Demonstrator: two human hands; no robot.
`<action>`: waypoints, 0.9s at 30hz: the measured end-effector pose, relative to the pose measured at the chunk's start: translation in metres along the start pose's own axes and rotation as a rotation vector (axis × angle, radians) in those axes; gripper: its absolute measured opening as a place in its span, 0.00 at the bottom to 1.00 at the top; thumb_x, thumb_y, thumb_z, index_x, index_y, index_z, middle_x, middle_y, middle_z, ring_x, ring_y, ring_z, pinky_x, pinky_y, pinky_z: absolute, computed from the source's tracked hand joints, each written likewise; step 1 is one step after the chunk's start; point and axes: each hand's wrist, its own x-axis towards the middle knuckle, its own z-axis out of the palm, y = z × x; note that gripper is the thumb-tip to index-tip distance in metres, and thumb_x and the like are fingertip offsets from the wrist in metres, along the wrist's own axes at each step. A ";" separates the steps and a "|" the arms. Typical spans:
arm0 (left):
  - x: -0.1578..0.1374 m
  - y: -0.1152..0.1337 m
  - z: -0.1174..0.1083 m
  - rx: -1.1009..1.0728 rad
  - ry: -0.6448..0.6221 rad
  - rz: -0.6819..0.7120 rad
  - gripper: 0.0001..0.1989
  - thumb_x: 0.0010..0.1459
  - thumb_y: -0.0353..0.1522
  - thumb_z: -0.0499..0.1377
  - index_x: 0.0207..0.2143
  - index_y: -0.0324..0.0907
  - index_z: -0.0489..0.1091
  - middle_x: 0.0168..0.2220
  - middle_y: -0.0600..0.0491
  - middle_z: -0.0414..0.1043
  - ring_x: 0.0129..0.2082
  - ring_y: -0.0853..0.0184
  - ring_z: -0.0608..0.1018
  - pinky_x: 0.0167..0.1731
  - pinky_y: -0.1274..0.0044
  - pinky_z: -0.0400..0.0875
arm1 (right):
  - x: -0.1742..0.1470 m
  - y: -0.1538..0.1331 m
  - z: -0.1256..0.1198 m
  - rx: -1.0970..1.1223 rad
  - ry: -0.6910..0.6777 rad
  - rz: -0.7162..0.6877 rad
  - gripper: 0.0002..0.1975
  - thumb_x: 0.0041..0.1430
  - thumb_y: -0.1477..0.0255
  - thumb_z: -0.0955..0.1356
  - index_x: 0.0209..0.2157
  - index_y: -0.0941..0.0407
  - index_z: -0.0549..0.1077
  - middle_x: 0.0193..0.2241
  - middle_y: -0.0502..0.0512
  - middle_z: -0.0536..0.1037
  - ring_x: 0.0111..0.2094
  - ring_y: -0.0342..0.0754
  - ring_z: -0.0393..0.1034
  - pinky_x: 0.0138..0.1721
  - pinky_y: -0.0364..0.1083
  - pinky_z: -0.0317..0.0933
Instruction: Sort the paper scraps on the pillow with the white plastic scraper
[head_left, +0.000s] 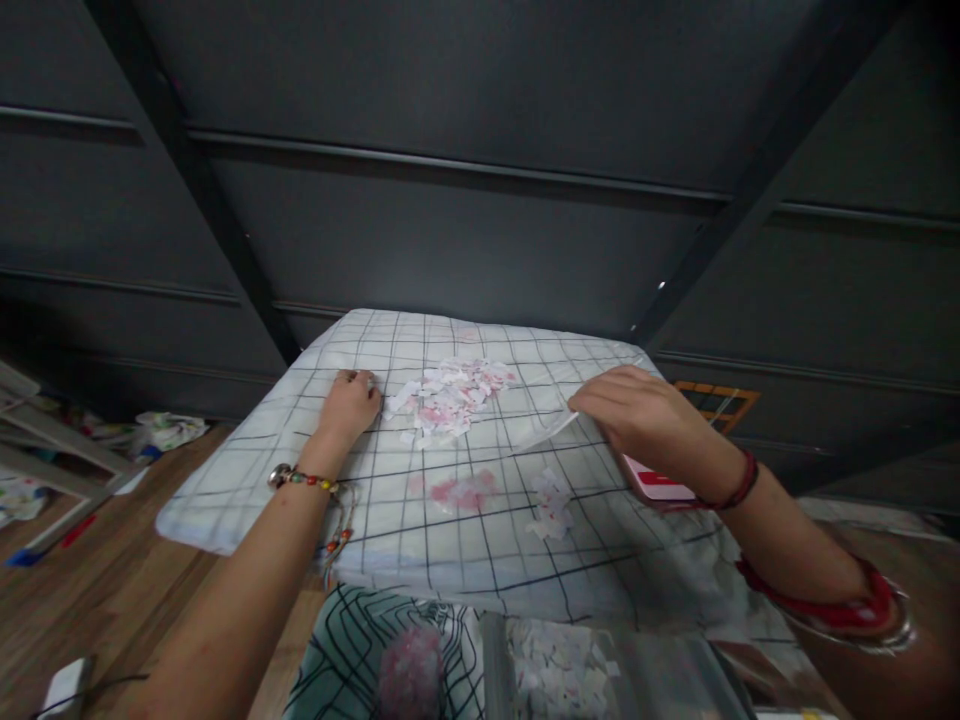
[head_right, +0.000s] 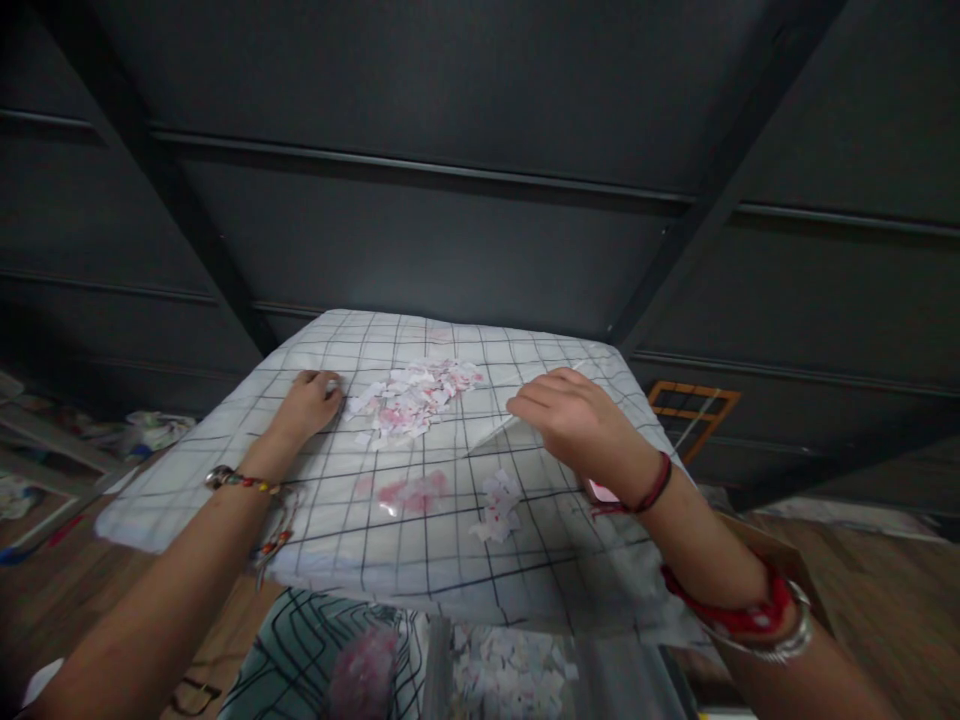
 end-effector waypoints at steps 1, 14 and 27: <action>0.000 0.000 0.000 -0.001 -0.001 -0.001 0.20 0.56 0.29 0.48 0.48 0.33 0.70 0.44 0.40 0.69 0.51 0.56 0.70 0.54 0.68 0.65 | -0.003 0.003 -0.006 0.013 -0.027 -0.012 0.16 0.53 0.87 0.59 0.29 0.55 0.73 0.26 0.52 0.76 0.31 0.46 0.68 0.37 0.46 0.59; -0.001 0.002 -0.001 0.023 -0.006 0.003 0.21 0.56 0.29 0.48 0.49 0.31 0.70 0.44 0.38 0.70 0.52 0.55 0.69 0.53 0.69 0.65 | -0.003 0.006 0.011 0.032 0.015 0.033 0.14 0.53 0.85 0.60 0.28 0.57 0.72 0.26 0.54 0.77 0.30 0.47 0.69 0.38 0.46 0.61; -0.002 0.002 -0.002 0.013 -0.006 0.002 0.19 0.57 0.30 0.49 0.48 0.33 0.70 0.44 0.40 0.69 0.52 0.57 0.69 0.54 0.70 0.65 | 0.008 0.006 0.021 0.049 0.018 0.082 0.16 0.47 0.86 0.59 0.29 0.57 0.72 0.26 0.54 0.77 0.31 0.48 0.70 0.39 0.47 0.62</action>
